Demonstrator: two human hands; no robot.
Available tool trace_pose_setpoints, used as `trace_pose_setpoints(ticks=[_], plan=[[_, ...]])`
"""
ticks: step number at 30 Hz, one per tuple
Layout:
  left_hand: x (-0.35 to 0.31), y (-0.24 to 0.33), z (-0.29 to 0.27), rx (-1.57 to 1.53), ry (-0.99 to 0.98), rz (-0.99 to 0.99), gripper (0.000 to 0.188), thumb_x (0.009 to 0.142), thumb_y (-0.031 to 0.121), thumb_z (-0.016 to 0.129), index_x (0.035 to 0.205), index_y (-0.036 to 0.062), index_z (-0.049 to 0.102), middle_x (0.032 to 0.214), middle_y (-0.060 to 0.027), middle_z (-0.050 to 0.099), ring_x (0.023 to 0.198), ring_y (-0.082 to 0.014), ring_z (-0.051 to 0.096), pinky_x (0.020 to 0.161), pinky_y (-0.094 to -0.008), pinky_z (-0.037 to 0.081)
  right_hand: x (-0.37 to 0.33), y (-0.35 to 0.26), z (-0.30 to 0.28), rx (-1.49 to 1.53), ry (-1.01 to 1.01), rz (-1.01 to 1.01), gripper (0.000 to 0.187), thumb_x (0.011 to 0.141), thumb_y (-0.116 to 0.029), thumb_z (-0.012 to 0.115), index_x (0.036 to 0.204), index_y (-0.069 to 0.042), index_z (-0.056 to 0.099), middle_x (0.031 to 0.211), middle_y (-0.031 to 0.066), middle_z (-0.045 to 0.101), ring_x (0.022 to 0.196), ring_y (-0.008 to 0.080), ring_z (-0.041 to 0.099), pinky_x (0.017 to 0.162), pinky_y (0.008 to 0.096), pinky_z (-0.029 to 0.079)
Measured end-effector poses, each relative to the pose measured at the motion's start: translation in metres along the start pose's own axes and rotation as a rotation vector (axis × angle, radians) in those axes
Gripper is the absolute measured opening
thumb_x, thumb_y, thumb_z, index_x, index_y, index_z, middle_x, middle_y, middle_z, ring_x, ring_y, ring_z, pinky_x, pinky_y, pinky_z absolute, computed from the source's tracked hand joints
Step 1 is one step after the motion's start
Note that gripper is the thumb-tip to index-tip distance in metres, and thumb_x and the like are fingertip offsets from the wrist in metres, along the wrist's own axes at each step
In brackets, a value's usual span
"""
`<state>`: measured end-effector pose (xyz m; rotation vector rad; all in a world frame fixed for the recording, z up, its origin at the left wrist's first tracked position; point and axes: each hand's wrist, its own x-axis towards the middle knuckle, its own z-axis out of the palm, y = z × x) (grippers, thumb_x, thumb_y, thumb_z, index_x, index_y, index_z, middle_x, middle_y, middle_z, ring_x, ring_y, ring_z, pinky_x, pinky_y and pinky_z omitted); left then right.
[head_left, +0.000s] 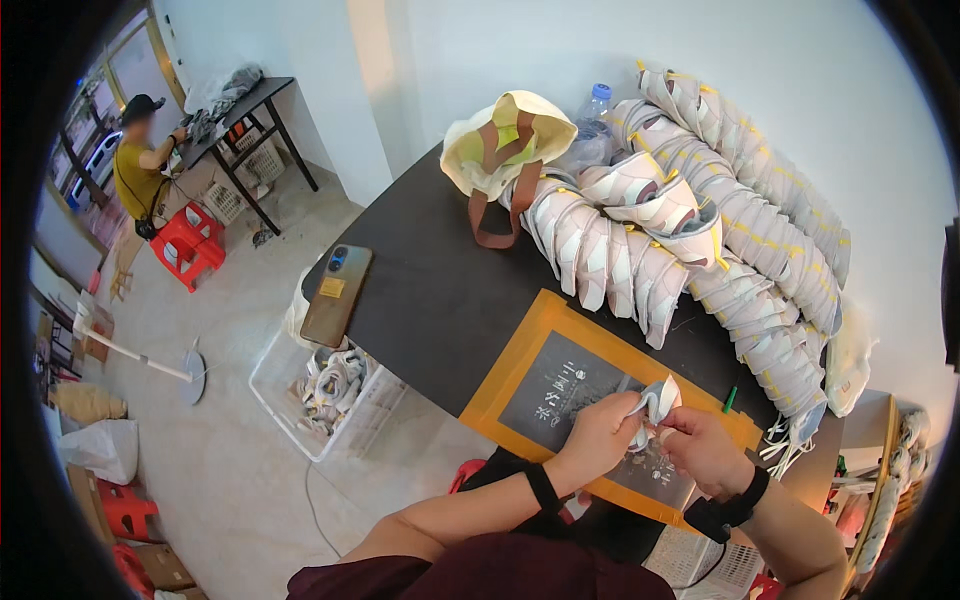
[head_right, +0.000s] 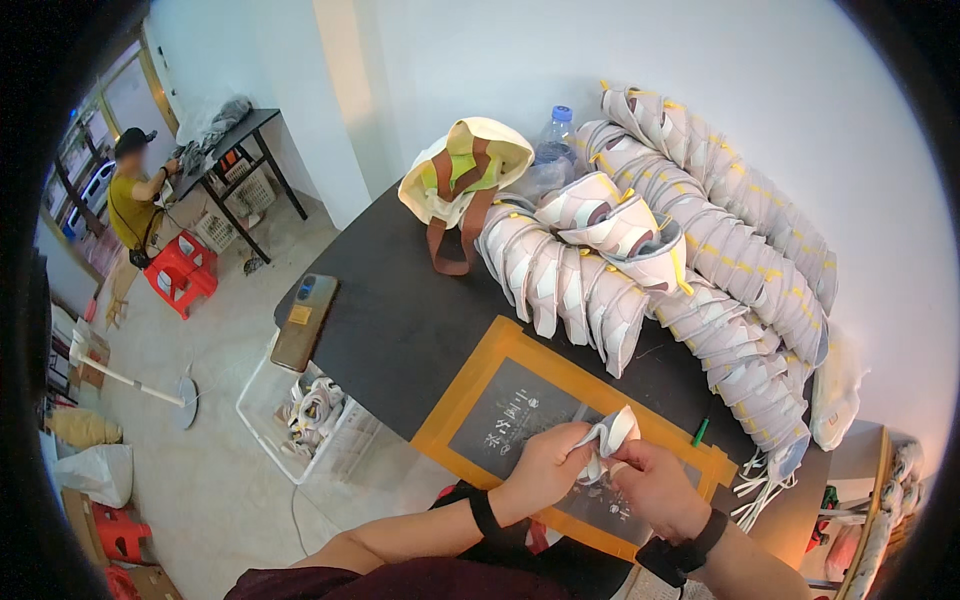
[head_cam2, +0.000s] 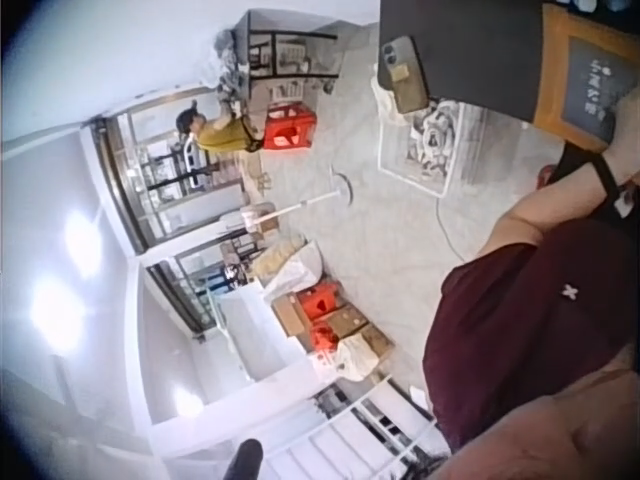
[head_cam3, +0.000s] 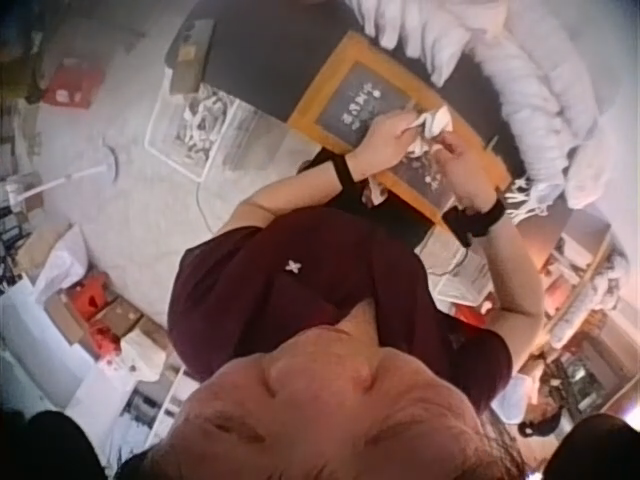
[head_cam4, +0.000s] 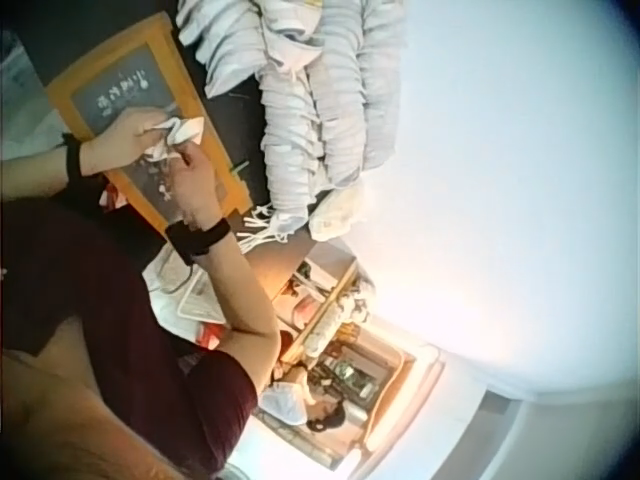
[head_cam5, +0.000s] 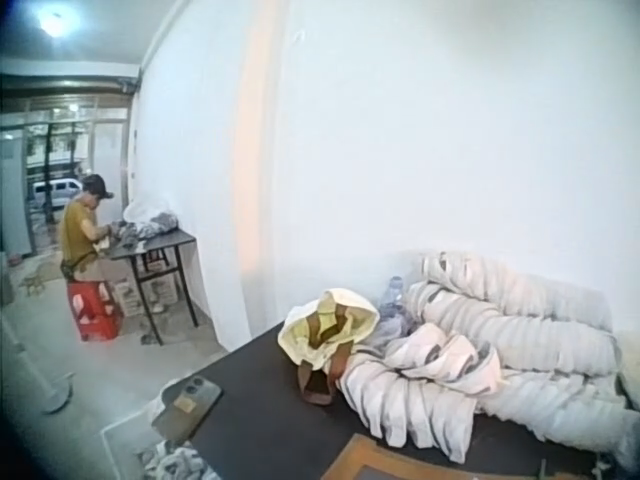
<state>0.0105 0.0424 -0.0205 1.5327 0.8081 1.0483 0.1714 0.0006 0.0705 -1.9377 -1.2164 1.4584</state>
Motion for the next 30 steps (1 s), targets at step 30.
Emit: trace_pose_setpoints(ticks=[30], plan=[[0.001,0.004,-0.003,0.115,-0.003,0.003,0.017,0.088,0.003,0.056,0.104,0.0020,0.063,0.093,-0.0194,0.064,0.084,-0.0355,0.065,0.073,-0.0394,0.052,0.009,0.003,0.003,-0.574,0.064,-0.433,0.015,0.089,-0.014,0.057,0.097,-0.001,0.056,0.090,0.0255,0.065,0.080,0.0444,0.064,0.070,0.0481,0.053]])
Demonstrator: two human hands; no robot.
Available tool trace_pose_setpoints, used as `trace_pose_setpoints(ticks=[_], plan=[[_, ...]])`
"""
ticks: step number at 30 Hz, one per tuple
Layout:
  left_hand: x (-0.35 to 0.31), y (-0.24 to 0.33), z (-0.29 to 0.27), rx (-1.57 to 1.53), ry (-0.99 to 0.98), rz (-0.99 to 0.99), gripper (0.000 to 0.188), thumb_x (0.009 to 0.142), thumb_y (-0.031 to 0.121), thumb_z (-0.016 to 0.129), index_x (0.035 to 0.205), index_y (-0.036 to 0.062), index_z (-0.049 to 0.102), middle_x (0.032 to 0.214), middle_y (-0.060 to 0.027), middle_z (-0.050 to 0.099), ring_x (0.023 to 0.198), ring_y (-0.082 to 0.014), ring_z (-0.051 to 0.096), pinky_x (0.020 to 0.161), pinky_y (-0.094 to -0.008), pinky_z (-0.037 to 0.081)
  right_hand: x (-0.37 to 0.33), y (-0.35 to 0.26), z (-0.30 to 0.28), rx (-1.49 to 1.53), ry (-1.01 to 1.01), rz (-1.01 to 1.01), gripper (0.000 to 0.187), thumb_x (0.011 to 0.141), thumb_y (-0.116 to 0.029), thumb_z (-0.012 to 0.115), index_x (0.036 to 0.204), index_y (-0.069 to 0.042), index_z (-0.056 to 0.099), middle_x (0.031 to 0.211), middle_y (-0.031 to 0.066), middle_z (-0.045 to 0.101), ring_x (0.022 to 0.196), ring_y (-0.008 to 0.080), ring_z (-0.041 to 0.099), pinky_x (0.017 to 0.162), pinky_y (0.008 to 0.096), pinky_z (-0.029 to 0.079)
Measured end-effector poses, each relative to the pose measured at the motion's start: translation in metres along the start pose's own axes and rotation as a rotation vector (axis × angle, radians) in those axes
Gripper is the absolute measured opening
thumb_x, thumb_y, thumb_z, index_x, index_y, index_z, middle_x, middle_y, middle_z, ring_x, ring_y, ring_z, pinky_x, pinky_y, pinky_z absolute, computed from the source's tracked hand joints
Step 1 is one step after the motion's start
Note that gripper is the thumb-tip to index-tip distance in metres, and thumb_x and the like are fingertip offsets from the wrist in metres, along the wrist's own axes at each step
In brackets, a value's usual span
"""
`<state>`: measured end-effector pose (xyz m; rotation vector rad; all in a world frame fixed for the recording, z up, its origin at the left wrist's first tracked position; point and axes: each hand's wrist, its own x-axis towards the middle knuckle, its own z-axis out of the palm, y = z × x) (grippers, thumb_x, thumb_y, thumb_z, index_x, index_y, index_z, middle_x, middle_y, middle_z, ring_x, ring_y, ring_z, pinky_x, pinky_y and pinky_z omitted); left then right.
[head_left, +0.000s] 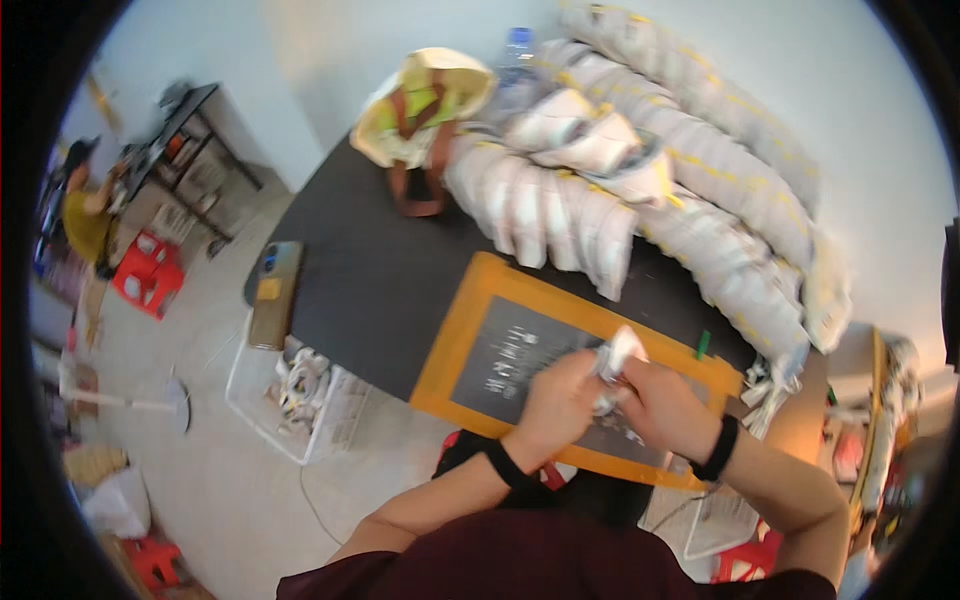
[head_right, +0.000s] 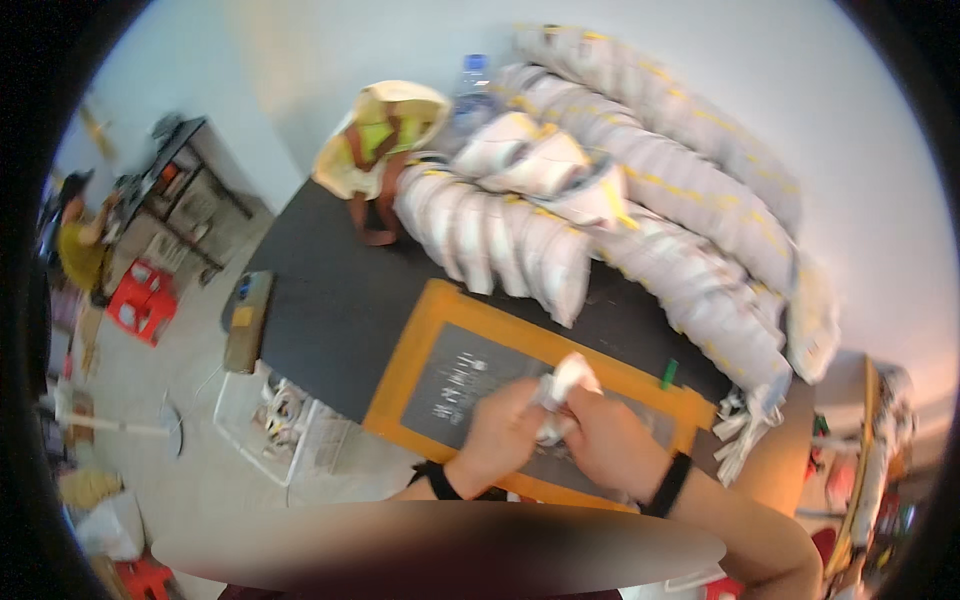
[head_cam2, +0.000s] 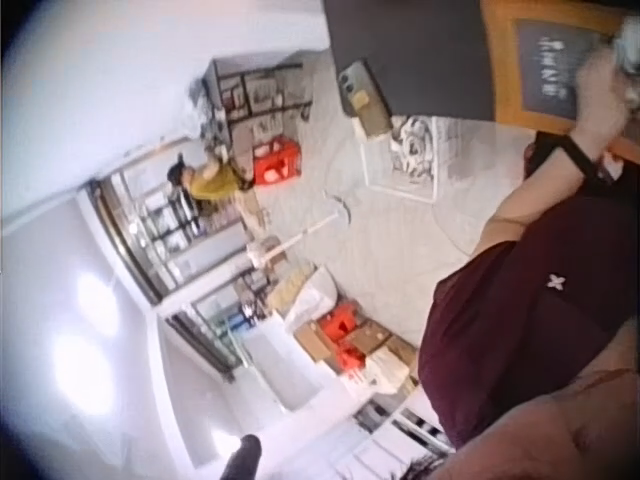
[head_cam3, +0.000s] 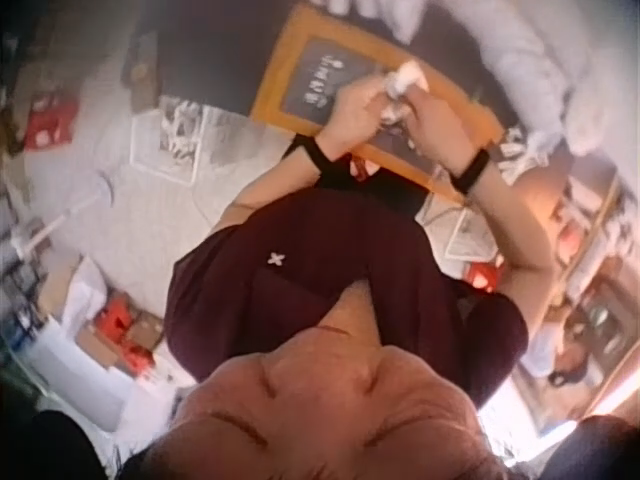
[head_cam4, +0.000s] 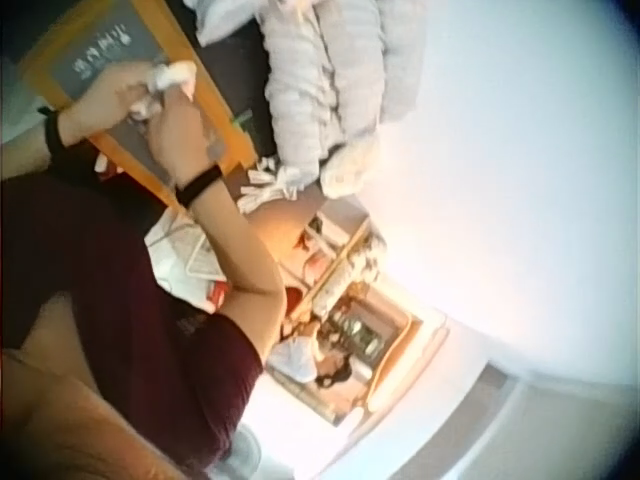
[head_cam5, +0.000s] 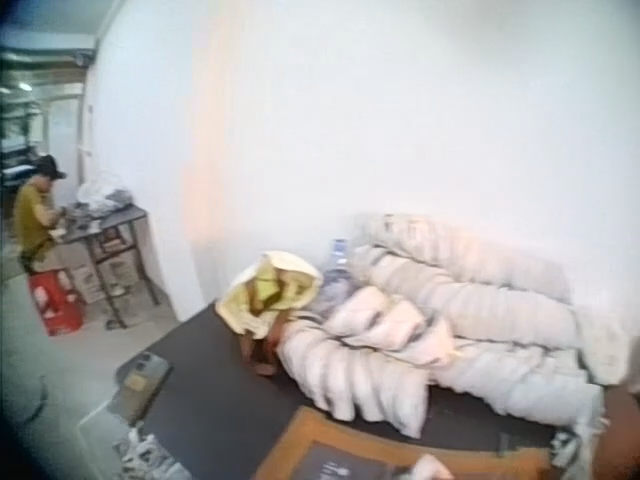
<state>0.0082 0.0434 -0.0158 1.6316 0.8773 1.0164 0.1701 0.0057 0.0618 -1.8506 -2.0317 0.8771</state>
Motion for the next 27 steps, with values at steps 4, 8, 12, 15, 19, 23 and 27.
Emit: trace_pose_setpoints(ticks=[4,8,12,15,19,23,27], plan=[[0.004,0.010,-0.006,-0.065,-0.047,-0.062,0.012,0.092,0.009,0.061,0.100,0.0014,0.064,0.089,-0.0183,0.064,0.081,-0.0366,0.065,0.070,-0.0391,0.051,-0.006,-0.010,0.012,0.790,-0.047,0.520,0.021,0.093,-0.014,0.054,0.110,-0.001,0.054,0.092,0.0244,0.065,0.083,0.0399,0.066,0.066,0.0432,0.051],[0.002,0.011,0.002,0.004,-0.060,0.048,0.015,0.093,0.011,0.061,0.104,0.0011,0.065,0.089,-0.0179,0.066,0.083,-0.0360,0.066,0.071,-0.0386,0.051,-0.039,0.007,0.032,0.211,0.269,0.040,0.022,0.094,-0.012,0.054,0.115,-0.003,0.053,0.092,0.0209,0.064,0.079,0.0345,0.067,0.059,0.0393,0.052],[-0.005,0.015,0.004,0.107,-0.053,0.174,0.016,0.093,0.013,0.063,0.103,0.0007,0.066,0.087,-0.0176,0.066,0.080,-0.0349,0.065,0.069,-0.0382,0.051,-0.064,-0.022,0.016,-0.305,0.180,0.066,0.020,0.098,-0.015,0.053,0.112,-0.001,0.053,0.092,0.0220,0.063,0.083,0.0396,0.065,0.070,0.0441,0.052],[-0.007,0.025,0.003,0.126,-0.083,0.148,0.016,0.093,0.015,0.064,0.101,0.0007,0.066,0.084,-0.0166,0.066,0.076,-0.0329,0.064,0.067,-0.0375,0.050,-0.076,-0.013,0.019,0.289,0.249,0.128,0.020,0.098,-0.018,0.053,0.109,-0.001,0.054,0.096,0.0213,0.064,0.087,0.0408,0.064,0.077,0.0456,0.050],[-0.004,0.039,-0.007,0.203,-0.086,0.203,0.015,0.092,0.014,0.065,0.099,0.0010,0.067,0.082,-0.0158,0.065,0.072,-0.0304,0.063,0.066,-0.0355,0.049,-0.091,-0.009,0.032,0.263,0.281,0.112,0.018,0.098,-0.018,0.054,0.108,-0.004,0.056,0.094,0.0188,0.063,0.083,0.0364,0.063,0.074,0.0426,0.050],[-0.005,0.051,-0.023,0.176,-0.272,0.123,0.014,0.091,0.013,0.066,0.098,0.0007,0.067,0.084,-0.0135,0.066,0.076,-0.0296,0.063,0.066,-0.0350,0.049,-0.113,-0.029,0.003,0.478,0.546,-0.055,0.017,0.094,-0.016,0.063,0.104,-0.004,0.056,0.087,0.0077,0.060,0.076,0.0180,0.058,0.069,0.0318,0.048],[-0.016,0.059,-0.034,0.403,-0.410,0.496,0.013,0.084,0.009,0.068,0.096,0.0030,0.068,0.087,-0.0095,0.065,0.081,-0.0276,0.063,0.066,-0.0355,0.051,-0.109,-0.029,-0.037,0.417,0.614,-0.032,0.018,0.091,-0.016,0.069,0.100,-0.004,0.059,0.084,0.0042,0.057,0.074,0.0122,0.053,0.067,0.0280,0.045]])
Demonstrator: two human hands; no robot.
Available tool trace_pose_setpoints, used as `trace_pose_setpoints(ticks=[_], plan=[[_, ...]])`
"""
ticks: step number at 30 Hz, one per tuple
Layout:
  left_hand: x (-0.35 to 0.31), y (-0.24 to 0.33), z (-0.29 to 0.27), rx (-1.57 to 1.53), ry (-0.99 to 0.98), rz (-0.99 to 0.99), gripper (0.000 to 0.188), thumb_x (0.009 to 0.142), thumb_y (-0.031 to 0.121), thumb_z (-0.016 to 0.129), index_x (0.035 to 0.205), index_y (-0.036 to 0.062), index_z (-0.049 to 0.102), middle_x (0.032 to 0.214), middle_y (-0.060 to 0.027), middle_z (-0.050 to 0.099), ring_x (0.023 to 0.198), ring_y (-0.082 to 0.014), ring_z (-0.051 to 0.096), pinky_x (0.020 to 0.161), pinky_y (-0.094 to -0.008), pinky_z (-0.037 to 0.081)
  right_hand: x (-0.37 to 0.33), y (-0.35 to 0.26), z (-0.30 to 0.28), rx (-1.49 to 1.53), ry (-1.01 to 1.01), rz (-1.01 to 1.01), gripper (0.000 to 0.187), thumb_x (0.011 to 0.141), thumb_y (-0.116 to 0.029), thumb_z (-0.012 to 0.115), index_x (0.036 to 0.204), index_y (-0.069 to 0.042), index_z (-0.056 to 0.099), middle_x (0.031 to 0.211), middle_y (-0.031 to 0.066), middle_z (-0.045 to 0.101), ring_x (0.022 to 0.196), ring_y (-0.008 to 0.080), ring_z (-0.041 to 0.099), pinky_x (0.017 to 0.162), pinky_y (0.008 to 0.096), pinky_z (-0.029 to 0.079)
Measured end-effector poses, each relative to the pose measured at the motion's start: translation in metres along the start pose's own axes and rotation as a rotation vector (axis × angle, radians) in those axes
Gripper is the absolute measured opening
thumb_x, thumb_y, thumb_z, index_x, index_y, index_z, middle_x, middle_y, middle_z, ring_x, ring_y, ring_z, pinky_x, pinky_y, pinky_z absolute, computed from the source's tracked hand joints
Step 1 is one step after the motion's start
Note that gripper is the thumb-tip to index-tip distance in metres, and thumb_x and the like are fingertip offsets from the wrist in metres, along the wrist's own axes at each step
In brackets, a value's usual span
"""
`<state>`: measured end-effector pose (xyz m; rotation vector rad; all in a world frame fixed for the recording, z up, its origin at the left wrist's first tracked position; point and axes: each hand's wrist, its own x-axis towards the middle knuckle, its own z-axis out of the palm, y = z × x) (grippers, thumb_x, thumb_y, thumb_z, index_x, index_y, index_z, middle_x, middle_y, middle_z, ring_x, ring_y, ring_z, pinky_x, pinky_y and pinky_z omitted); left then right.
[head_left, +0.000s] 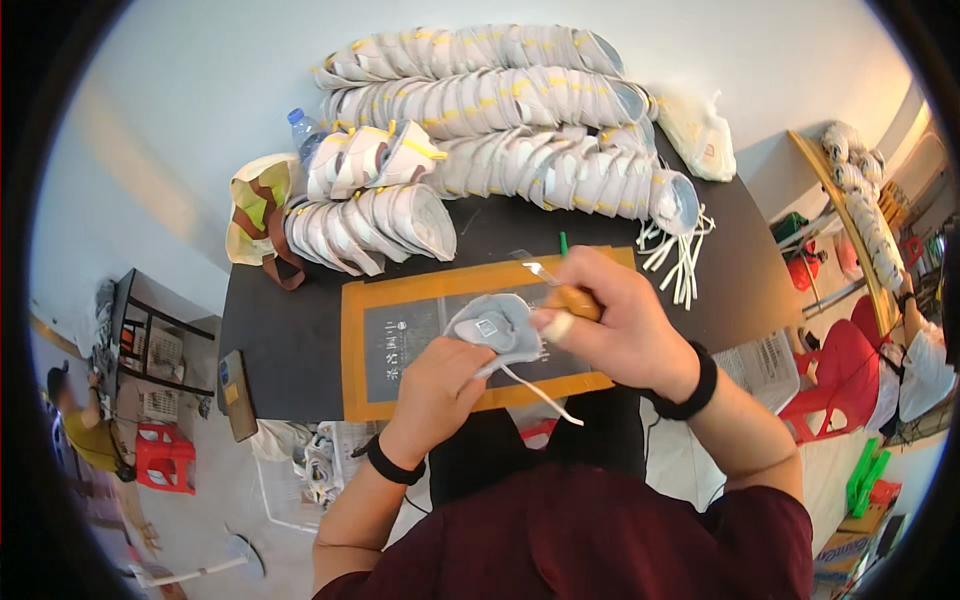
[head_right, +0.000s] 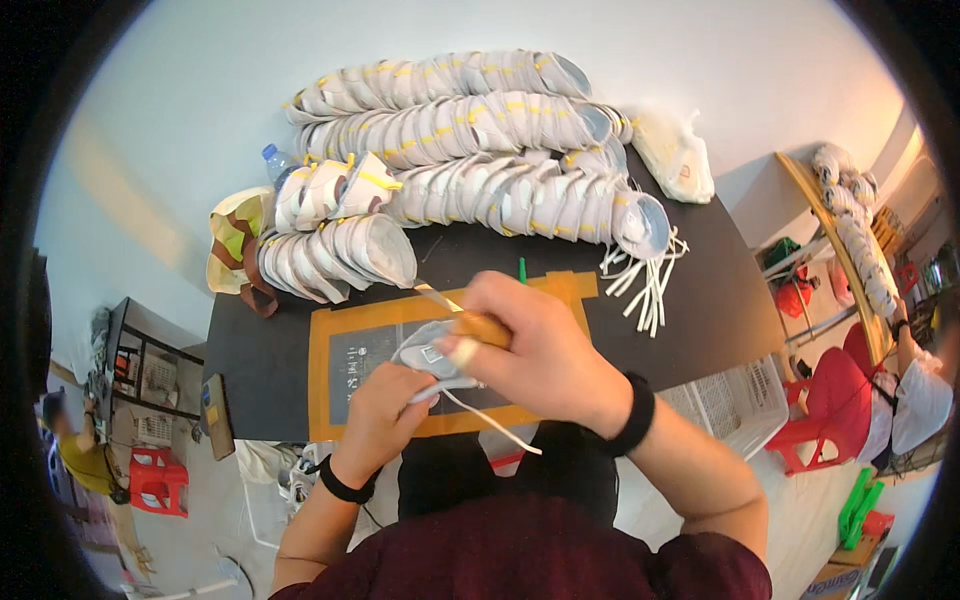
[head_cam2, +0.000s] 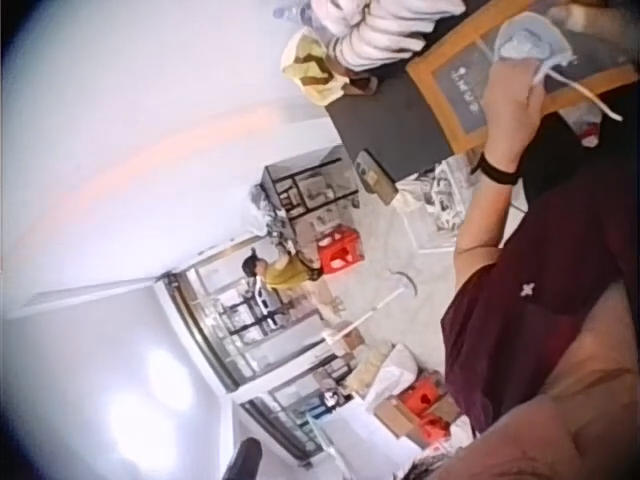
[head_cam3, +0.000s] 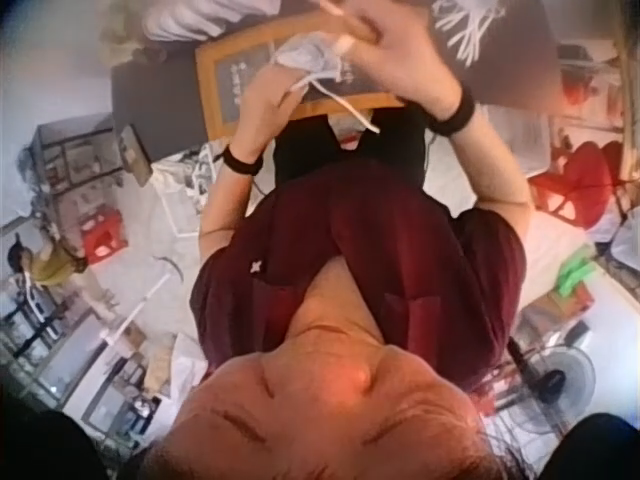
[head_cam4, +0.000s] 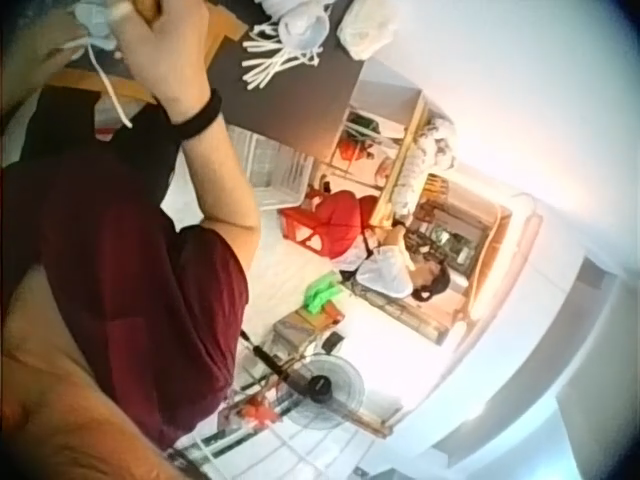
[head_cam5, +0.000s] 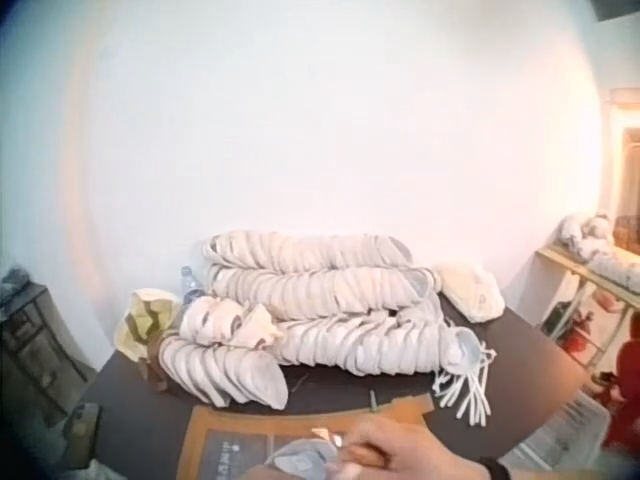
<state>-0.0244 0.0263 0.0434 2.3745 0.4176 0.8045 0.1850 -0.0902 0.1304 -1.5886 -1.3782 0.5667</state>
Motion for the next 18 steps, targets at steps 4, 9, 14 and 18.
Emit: trace_pose_setpoints(ticks=[4,9,14,18], plan=[[0.006,0.023,-0.007,0.299,-0.078,0.325,0.022,0.073,0.007,0.068,0.095,0.0091,0.069,0.089,-0.0056,0.064,0.080,-0.0234,0.062,0.065,-0.0337,0.052,0.009,0.016,0.027,0.057,-0.230,-0.324,0.019,0.089,-0.016,0.067,0.105,-0.007,0.061,0.090,0.0091,0.063,0.077,0.0267,0.061,0.070,0.0349,0.050],[-0.002,0.025,-0.012,0.388,-0.080,0.458,0.027,0.071,0.008,0.068,0.099,0.0112,0.068,0.091,-0.0029,0.062,0.077,-0.0204,0.060,0.061,-0.0310,0.050,-0.006,0.034,0.033,-0.251,-0.271,-0.405,0.015,0.087,-0.016,0.065,0.101,-0.010,0.065,0.100,0.0093,0.063,0.079,0.0306,0.065,0.066,0.0387,0.052],[-0.012,0.021,-0.018,0.458,-0.045,0.491,0.033,0.069,0.009,0.069,0.101,0.0112,0.065,0.094,-0.0031,0.060,0.077,-0.0198,0.059,0.060,-0.0298,0.048,-0.012,0.038,0.027,-0.284,-0.314,-0.290,0.015,0.083,-0.015,0.066,0.098,-0.012,0.066,0.093,0.0084,0.058,0.076,0.0308,0.062,0.066,0.0401,0.051],[-0.011,0.017,-0.016,0.418,0.055,0.576,0.033,0.067,0.008,0.070,0.100,0.0107,0.064,0.094,-0.0048,0.060,0.078,-0.0211,0.060,0.060,-0.0301,0.048,-0.013,0.035,0.030,-0.107,-0.253,-0.222,0.013,0.083,-0.017,0.065,0.093,-0.009,0.067,0.091,0.0103,0.059,0.082,0.0336,0.062,0.071,0.0432,0.051]])
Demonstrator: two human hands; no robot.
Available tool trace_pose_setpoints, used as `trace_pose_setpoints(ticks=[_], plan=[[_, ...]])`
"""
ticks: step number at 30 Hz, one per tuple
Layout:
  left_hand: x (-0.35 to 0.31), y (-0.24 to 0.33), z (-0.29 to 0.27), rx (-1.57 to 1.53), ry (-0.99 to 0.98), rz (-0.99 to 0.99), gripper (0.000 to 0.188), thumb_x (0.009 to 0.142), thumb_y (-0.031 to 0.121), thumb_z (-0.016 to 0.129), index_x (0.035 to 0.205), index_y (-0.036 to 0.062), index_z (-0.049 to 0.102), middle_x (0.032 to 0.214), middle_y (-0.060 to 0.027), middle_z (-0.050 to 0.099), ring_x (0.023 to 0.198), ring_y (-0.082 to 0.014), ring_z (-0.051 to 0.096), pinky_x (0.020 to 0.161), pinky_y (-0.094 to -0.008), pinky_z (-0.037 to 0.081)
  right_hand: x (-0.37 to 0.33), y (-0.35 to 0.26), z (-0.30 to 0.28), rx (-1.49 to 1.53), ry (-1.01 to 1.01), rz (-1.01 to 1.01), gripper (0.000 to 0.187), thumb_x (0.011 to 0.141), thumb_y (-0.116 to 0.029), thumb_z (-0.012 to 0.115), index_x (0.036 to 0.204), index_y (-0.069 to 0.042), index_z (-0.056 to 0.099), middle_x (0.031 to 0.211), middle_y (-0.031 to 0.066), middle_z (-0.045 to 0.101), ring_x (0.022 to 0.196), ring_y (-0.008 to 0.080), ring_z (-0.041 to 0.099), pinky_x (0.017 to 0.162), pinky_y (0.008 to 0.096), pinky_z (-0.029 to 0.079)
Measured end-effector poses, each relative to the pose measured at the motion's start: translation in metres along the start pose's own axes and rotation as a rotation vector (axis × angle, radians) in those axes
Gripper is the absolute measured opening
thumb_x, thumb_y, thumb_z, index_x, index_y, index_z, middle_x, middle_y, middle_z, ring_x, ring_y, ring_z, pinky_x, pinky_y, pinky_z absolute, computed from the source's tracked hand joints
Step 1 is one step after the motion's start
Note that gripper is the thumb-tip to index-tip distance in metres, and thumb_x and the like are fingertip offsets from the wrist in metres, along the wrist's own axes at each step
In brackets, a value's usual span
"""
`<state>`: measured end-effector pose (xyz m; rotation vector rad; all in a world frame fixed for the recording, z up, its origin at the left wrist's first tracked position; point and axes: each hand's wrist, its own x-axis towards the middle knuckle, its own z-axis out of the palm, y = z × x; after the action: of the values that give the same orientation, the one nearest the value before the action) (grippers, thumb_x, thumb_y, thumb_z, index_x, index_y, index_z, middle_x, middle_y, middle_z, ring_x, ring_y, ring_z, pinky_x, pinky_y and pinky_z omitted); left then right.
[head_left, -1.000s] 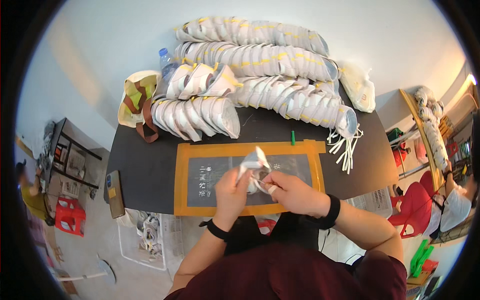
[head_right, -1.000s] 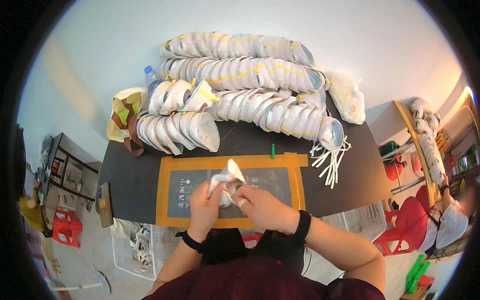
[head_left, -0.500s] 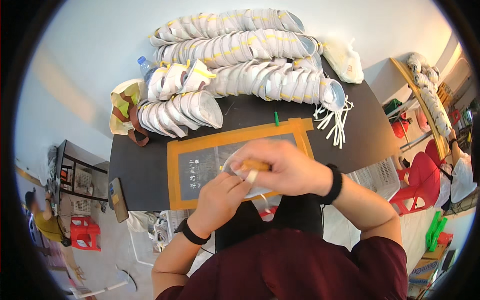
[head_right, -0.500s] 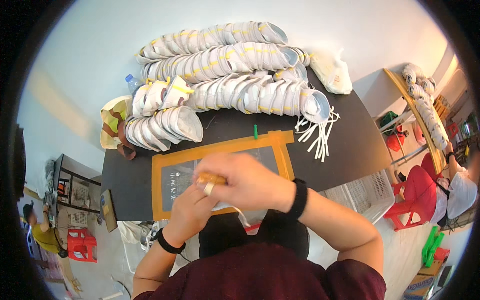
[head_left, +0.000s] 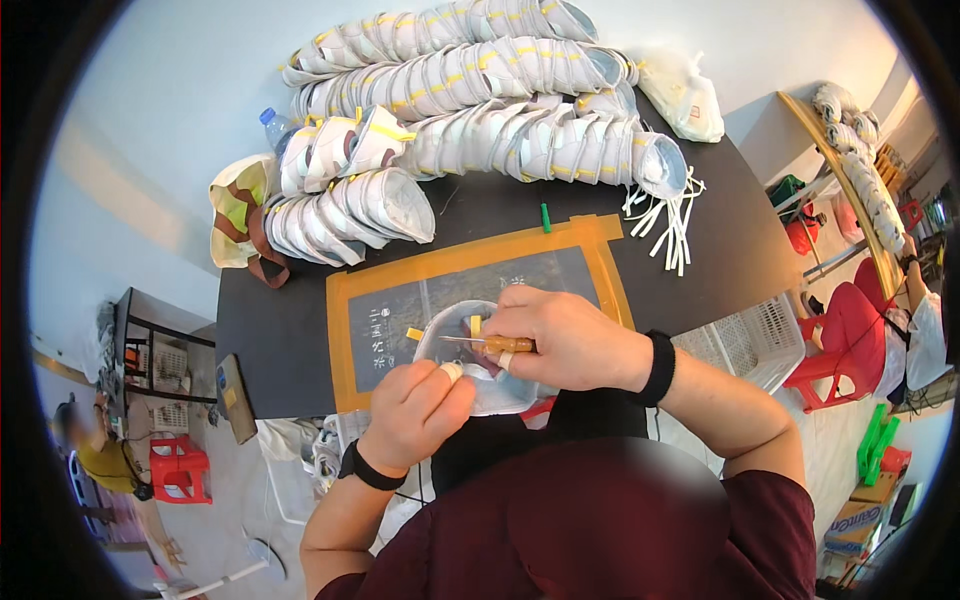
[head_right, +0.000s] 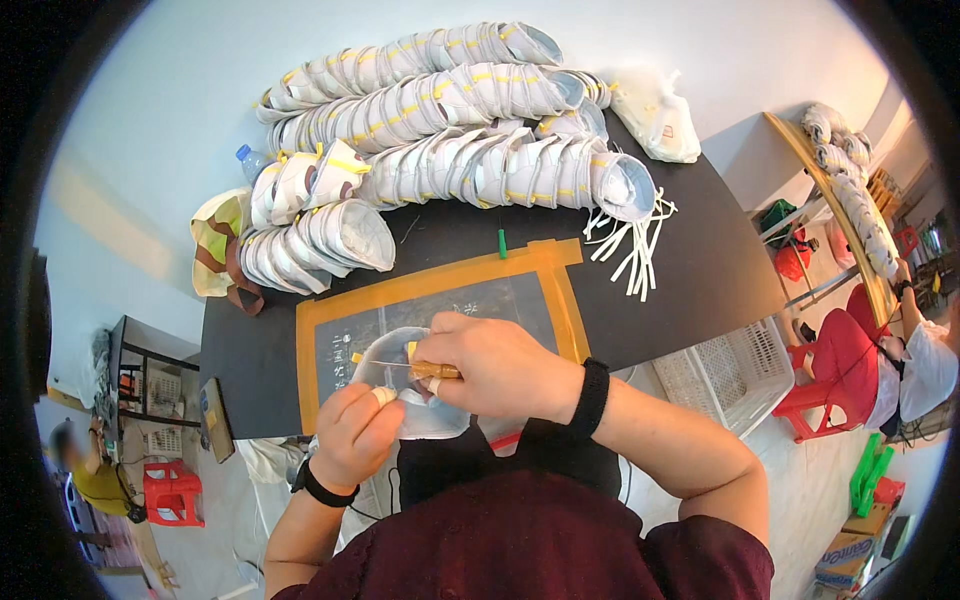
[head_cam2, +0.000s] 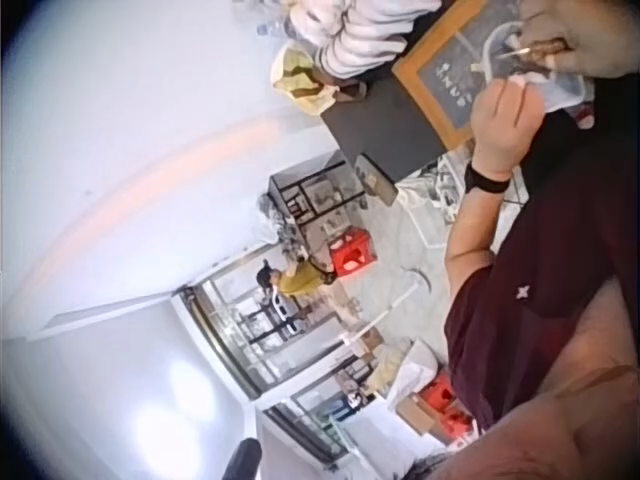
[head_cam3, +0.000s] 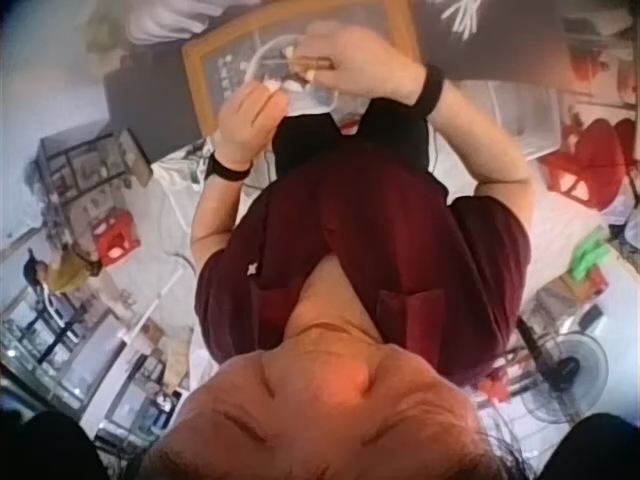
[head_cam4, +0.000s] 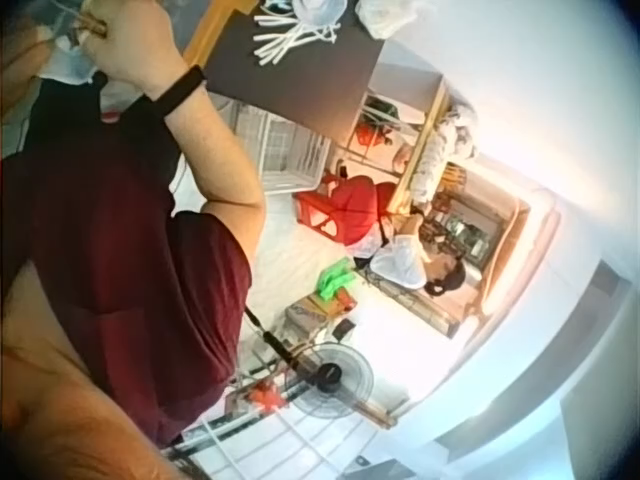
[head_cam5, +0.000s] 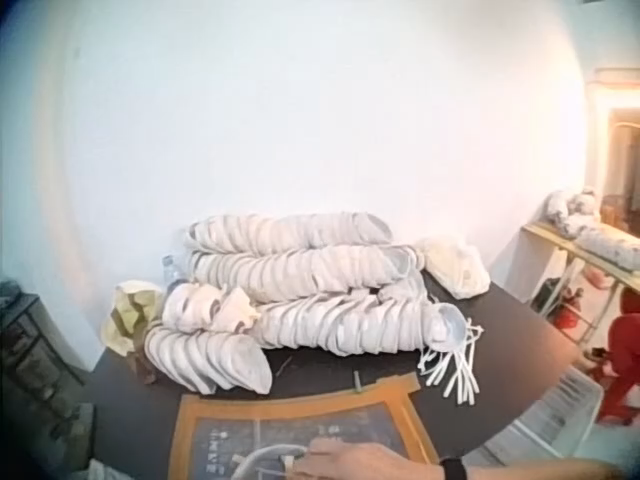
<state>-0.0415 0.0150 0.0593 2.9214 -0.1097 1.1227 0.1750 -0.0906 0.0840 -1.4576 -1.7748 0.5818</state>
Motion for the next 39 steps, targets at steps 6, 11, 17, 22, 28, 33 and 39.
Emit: trace_pose_setpoints(ticks=[6,11,17,22,28,33,39], plan=[[0.007,0.002,-0.005,0.005,-0.022,0.018,0.031,0.067,0.003,0.071,0.098,0.0078,0.065,0.094,-0.0067,0.061,0.083,-0.0263,0.061,0.066,-0.0343,0.052,-0.005,0.000,0.005,0.036,-0.015,-0.041,0.018,0.079,-0.008,0.066,0.097,-0.009,0.066,0.095,0.0079,0.060,0.084,0.0313,0.062,0.072,0.0394,0.050],[0.017,0.002,-0.008,0.047,-0.033,0.041,0.032,0.065,0.007,0.071,0.096,0.0122,0.063,0.090,-0.0026,0.058,0.077,-0.0196,0.059,0.059,-0.0293,0.047,-0.007,-0.001,0.008,-0.045,-0.012,-0.081,0.018,0.078,-0.009,0.067,0.096,-0.009,0.065,0.097,0.0079,0.061,0.082,0.0300,0.063,0.069,0.0384,0.052],[0.018,0.000,-0.006,0.048,-0.079,0.016,0.029,0.067,0.009,0.069,0.095,0.0101,0.064,0.087,-0.0023,0.058,0.075,-0.0193,0.059,0.059,-0.0298,0.048,-0.009,-0.006,0.020,-0.422,0.038,-0.161,0.021,0.074,-0.012,0.069,0.092,-0.007,0.059,0.100,0.0098,0.057,0.073,0.0247,0.064,0.064,0.0367,0.054],[0.017,0.003,0.000,-0.028,-0.113,-0.031,0.027,0.068,0.009,0.067,0.094,0.0080,0.064,0.085,-0.0029,0.058,0.074,-0.0198,0.059,0.057,-0.0302,0.048,0.009,0.001,0.013,-0.453,0.186,-0.188,0.022,0.073,-0.013,0.068,0.092,-0.007,0.059,0.096,0.0107,0.055,0.071,0.0266,0.063,0.062,0.0379,0.054],[0.019,-0.001,-0.005,-0.045,-0.146,-0.047,0.028,0.068,0.008,0.067,0.096,0.0068,0.064,0.085,-0.0041,0.058,0.073,-0.0210,0.059,0.057,-0.0313,0.049,0.033,0.007,-0.006,-0.254,0.245,-0.108,0.020,0.077,-0.011,0.065,0.095,-0.005,0.060,0.090,0.0122,0.055,0.078,0.0328,0.060,0.067,0.0414,0.051],[0.022,-0.002,-0.005,-0.002,-0.100,-0.092,0.029,0.069,0.007,0.067,0.098,0.0064,0.065,0.084,-0.0046,0.058,0.072,-0.0218,0.058,0.059,-0.0321,0.050,0.032,0.000,-0.002,0.000,0.195,-0.066,0.017,0.083,-0.011,0.065,0.099,-0.004,0.062,0.090,0.0124,0.055,0.077,0.0308,0.057,0.069,0.0375,0.049],[0.018,-0.007,-0.009,-0.034,-0.075,-0.242,0.038,0.066,0.002,0.070,0.104,0.0056,0.067,0.085,-0.0062,0.058,0.075,-0.0247,0.059,0.063,-0.0348,0.050,-0.005,-0.004,-0.004,0.590,0.294,0.293,0.010,0.093,-0.012,0.061,0.099,-0.004,0.060,0.092,0.0046,0.062,0.075,0.0126,0.058,0.069,0.0282,0.049]])
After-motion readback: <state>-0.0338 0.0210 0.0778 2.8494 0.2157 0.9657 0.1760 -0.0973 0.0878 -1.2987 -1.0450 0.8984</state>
